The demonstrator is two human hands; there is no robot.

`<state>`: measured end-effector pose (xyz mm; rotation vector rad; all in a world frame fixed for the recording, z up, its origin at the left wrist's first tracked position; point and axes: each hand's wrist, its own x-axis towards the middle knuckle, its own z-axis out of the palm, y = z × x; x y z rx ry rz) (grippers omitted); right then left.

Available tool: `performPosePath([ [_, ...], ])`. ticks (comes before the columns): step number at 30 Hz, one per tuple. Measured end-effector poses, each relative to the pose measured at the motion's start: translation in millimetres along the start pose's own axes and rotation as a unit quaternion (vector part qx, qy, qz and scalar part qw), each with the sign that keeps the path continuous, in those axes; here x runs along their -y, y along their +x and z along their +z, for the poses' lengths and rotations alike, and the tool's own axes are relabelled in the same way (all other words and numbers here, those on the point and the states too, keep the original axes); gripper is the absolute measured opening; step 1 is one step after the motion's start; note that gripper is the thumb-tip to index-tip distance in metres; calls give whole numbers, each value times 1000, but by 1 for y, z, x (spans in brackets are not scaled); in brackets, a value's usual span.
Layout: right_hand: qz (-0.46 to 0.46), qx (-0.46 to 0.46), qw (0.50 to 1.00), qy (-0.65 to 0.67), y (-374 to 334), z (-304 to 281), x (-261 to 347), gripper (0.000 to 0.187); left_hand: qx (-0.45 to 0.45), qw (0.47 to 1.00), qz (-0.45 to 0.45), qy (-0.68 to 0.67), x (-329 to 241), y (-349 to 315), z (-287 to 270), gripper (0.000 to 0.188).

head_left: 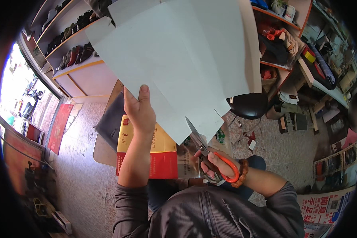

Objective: The person folds a large sheet of white paper, then uses scissors to cut it into smaller pieces. They also apply clear tape to a cardboard box and continue cutting the paper into strips and shapes.

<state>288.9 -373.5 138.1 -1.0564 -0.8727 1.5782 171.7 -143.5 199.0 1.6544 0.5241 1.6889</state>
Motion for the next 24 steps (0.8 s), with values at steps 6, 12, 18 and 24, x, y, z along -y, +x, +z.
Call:
performPosePath([
  [6,-56,-26,971,-230,-6,-10,1,48,17,978,-120,-167,8,14,-1,33],
  [12,-54,13,968,-246,-33,-14,1,54,11,963,-160,-217,23,29,-11,36],
  [18,-107,-62,933,-339,-46,-22,11,49,20,958,-137,-252,18,37,-14,35],
  [24,14,-65,966,-248,-39,-10,26,47,-5,966,-130,-222,2,31,-6,34],
])
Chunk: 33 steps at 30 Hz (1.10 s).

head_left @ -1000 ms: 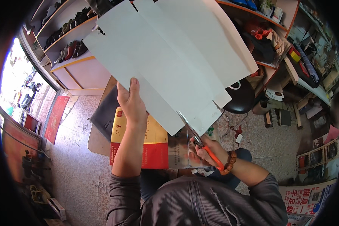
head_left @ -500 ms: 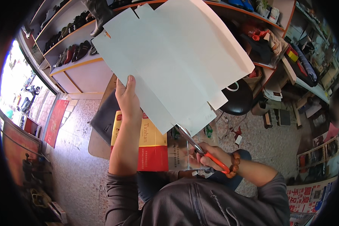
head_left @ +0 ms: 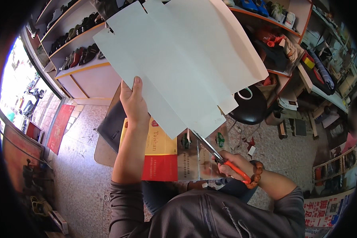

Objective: The person folds a large sheet of white paper, then uses scissors to cut it into smaller pieces. They also apply clear tape to a cardboard box and continue cutting the paper into strips and shapes.

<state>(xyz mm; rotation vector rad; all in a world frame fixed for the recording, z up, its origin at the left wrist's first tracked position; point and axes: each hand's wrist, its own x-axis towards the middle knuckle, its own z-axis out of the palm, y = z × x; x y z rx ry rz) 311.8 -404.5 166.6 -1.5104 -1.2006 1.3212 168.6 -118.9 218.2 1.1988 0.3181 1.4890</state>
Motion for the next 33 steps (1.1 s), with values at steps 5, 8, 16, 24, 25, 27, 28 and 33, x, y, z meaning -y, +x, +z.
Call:
performPosePath([
  [5,-2,-6,1000,10,3,5,6,46,-2,1000,-11,-2,-3,-4,5,35],
  [8,4,-7,1000,11,3,5,2,46,3,999,-28,-20,-3,-5,5,35],
  [16,-34,-20,999,1,4,11,-1,44,-14,997,-75,-15,0,-12,5,32],
  [24,-42,-19,997,61,9,18,-7,47,5,998,-56,-22,2,-14,2,36],
  [25,-60,-23,997,48,10,19,-9,52,3,998,-55,-18,2,-14,2,36],
  [27,-57,-35,997,36,10,21,-12,53,-1,998,-53,-20,1,-15,3,36],
  [28,-63,-45,997,10,10,22,-13,54,-3,998,-52,-20,1,-16,3,36],
  [33,-72,-53,996,25,10,25,-15,54,-13,999,-48,-16,1,-17,4,35],
])
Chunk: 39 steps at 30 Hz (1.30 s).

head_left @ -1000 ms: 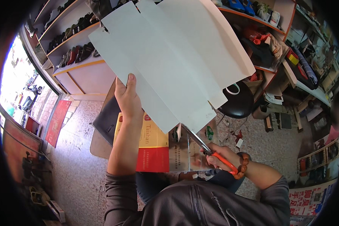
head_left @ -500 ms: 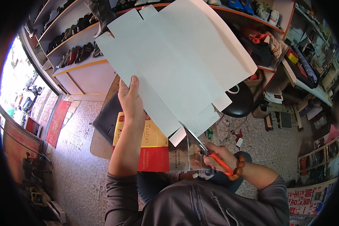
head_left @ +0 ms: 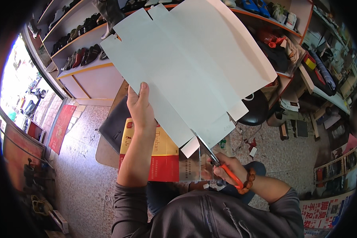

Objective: The person folds a large sheet of white paper, then uses scissors to cut it into smaller pieces. They also apply clear tape to a cardboard box and continue cutting the paper into strips and shapes.

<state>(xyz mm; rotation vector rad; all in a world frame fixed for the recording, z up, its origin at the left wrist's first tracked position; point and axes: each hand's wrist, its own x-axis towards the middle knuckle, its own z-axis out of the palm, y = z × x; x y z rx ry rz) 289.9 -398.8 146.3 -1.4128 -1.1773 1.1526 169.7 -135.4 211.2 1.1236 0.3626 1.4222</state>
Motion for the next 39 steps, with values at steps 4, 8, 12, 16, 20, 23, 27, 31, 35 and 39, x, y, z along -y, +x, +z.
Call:
performPosePath([
  [4,-3,-1,1000,-6,0,1,0,53,8,1000,8,-4,1,1,-1,31],
  [8,8,0,1000,-19,0,0,-3,48,5,1000,18,-20,2,0,-1,28],
  [12,14,10,1000,-12,1,-1,-5,49,7,999,22,-22,2,0,-1,27],
  [16,24,23,999,-38,3,-2,-3,50,15,999,19,-27,3,1,-2,27],
  [20,-20,24,997,-71,6,0,0,53,19,999,25,-12,8,1,-1,31],
  [23,-20,22,997,-76,7,0,1,55,27,999,32,-7,9,2,-2,31],
  [27,-14,18,996,-87,9,0,1,56,23,999,21,-16,9,0,-2,28],
  [31,-15,15,996,-87,9,1,2,56,33,999,16,-29,10,-1,-2,27],
  [35,-10,9,997,-81,9,2,2,54,36,999,33,-19,12,0,-1,31],
  [39,-6,7,997,-78,8,2,1,53,42,998,23,-34,11,-1,-1,29],
])
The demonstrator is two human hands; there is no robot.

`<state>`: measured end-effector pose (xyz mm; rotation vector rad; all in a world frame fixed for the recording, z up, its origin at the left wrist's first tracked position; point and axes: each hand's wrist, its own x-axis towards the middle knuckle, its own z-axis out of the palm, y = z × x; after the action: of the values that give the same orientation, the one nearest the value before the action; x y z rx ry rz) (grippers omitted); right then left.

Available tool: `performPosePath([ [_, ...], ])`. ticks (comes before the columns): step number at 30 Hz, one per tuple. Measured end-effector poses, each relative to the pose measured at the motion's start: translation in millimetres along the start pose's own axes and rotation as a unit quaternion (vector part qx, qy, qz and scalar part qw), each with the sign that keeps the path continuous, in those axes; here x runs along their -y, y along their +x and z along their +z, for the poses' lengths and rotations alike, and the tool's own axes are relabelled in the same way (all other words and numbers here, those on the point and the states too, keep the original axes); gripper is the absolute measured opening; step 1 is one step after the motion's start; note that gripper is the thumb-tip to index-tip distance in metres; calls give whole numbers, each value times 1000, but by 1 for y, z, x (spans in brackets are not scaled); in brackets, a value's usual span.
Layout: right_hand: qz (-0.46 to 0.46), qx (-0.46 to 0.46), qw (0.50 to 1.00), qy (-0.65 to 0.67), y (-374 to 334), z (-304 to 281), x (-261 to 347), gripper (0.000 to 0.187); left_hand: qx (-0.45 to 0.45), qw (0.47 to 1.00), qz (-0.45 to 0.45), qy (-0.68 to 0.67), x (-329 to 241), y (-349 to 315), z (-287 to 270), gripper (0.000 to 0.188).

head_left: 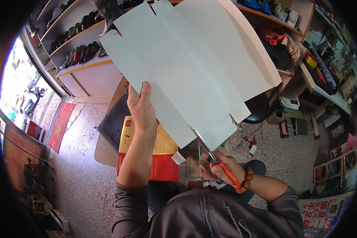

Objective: The person folds a large sheet of white paper, then uses scissors to cut it into smaller pieces. They also apply clear tape to a cardboard box and continue cutting the paper into strips and shapes.

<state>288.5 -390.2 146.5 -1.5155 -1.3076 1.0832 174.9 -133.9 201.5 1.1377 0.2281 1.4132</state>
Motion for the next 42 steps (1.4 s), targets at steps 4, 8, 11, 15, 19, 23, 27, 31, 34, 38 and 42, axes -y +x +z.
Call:
performPosePath([
  [4,-11,-5,1000,-16,0,0,0,53,6,1000,-1,-7,-1,-1,0,28],
  [8,-15,-5,1000,-23,0,1,0,54,4,1000,6,8,0,-1,-2,29],
  [11,-18,-7,999,-26,-1,1,0,54,1,1000,19,25,1,0,-2,29],
  [15,-29,-13,999,-23,-2,2,0,53,-1,1000,15,11,-1,-2,-1,27],
  [19,-25,-25,999,-13,-2,3,0,59,3,1000,9,-13,-4,-5,1,25],
  [23,-20,-17,1000,-9,-4,3,0,49,-1,1000,10,-4,-5,-5,1,25],
  [27,-26,-15,1000,-1,-4,3,0,48,-5,1000,9,-5,-5,-6,1,24],
  [31,-43,-24,999,-11,-4,5,-2,48,-1,1000,12,1,-5,-6,0,24],
  [34,-47,-31,998,-14,-5,6,-3,48,-2,1000,9,-12,-5,-7,0,24],
  [38,-37,-28,999,-3,-6,6,-5,48,-5,1000,12,-10,-4,-7,-1,23],
  [42,-38,-29,999,17,-6,8,-7,47,-4,1000,13,-12,-4,-8,-1,23],
])
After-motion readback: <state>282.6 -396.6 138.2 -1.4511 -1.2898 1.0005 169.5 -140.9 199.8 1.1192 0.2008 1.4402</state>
